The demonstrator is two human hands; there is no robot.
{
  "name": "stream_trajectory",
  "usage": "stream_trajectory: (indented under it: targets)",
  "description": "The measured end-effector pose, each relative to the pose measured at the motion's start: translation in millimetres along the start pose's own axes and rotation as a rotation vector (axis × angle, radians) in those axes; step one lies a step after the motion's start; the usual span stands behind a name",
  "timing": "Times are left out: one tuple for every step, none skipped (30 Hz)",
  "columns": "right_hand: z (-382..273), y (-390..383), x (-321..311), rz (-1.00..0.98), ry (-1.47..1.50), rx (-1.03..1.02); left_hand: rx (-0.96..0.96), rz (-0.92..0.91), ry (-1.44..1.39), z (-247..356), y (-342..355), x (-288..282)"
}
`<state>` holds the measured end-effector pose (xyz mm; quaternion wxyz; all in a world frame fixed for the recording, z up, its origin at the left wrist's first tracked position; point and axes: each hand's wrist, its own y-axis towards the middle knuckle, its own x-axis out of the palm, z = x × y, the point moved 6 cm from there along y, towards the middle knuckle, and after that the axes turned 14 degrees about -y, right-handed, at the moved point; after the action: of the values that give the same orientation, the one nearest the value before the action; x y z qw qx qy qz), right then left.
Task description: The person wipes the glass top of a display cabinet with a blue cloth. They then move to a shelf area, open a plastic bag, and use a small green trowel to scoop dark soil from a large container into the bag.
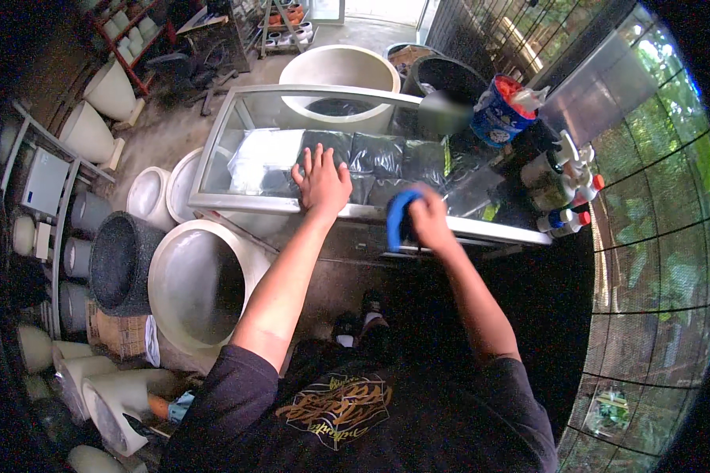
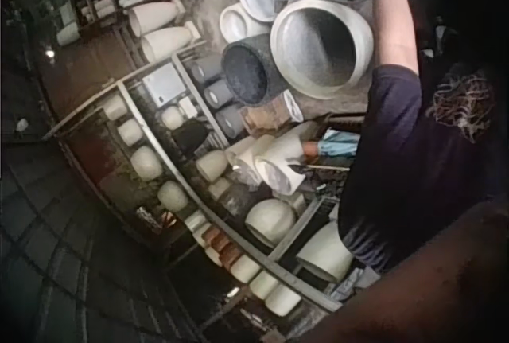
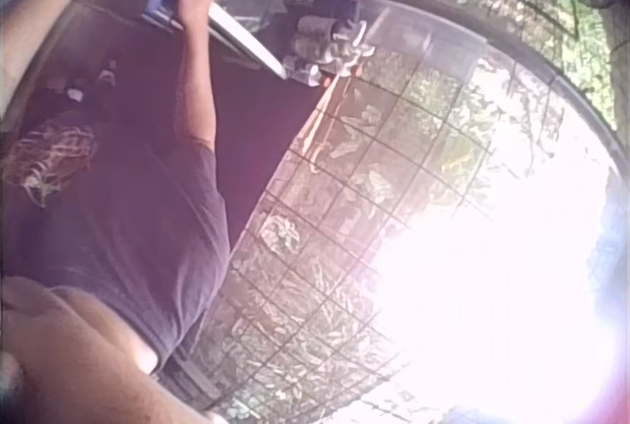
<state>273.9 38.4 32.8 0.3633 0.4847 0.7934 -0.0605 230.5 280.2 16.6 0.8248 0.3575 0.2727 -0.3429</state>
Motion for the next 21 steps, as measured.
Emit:
stream_trajectory:
  targets:
    - [5,16,-23,0.248,-0.027,-0.026,-0.003,-0.003,0.001,-1,0,-2]
    - [-13,33,-42,0.38,-0.019,0.026,-0.012,0.0,0.014,-9,0,-6]
    - [-8,50,-59,0.498,0.022,0.014,-0.016,-0.002,0.014,-9,-1,-7]
    - [23,62,-82,0.648,-0.104,-0.001,-0.012,-0.015,-0.004,-3,-1,-2]
    - [37,73,-89,0.73,-0.191,0.175,-0.015,-0.011,0.001,-5,1,-4]
    - [53,84,-87,0.678,-0.261,0.311,-0.016,-0.014,0.009,-5,2,-4]
    - [73,93,-81,0.621,-0.33,0.445,-0.017,-0.016,0.016,-4,1,-5]
    - [123,99,-74,0.483,-0.355,0.488,-0.007,-0.028,0.001,6,1,1]
    - [118,109,-58,0.5,-0.823,0.293,-0.002,-0.016,0.004,6,1,1]
    - [110,123,-39,0.471,-0.859,0.237,-0.004,0.0,0.016,2,1,-1]
    - [101,136,-23,0.44,-0.898,0.184,-0.006,0.01,0.024,-1,0,-3]
    - [97,148,-13,0.408,-0.856,0.173,-0.002,0.006,0.034,-1,-1,-4]
    - [93,163,-6,0.377,-0.815,0.163,-0.01,0.013,0.025,-1,-1,-5]
    - [92,176,3,0.348,-0.772,0.156,-0.015,0.018,0.018,0,-2,-6]
    - [83,183,12,0.375,-0.743,0.037,-0.017,0.025,0.006,2,-1,-5]
    - [80,191,21,0.358,-0.699,-0.01,-0.005,0.033,-0.004,4,-2,-5]
    - [69,198,33,0.337,-0.646,-0.062,-0.022,0.047,-0.032,3,-1,-7]
    - [57,205,46,0.237,-0.565,-0.053,-0.04,0.062,-0.058,0,-1,-10]
    - [46,208,57,0.138,-0.484,-0.043,-0.057,0.076,-0.085,-2,-1,-13]
    - [40,213,63,0.137,-0.449,-0.113,-0.055,0.088,-0.094,1,-1,-13]
    - [41,210,66,0.07,-0.389,-0.062,-0.051,0.098,-0.105,4,0,-13]
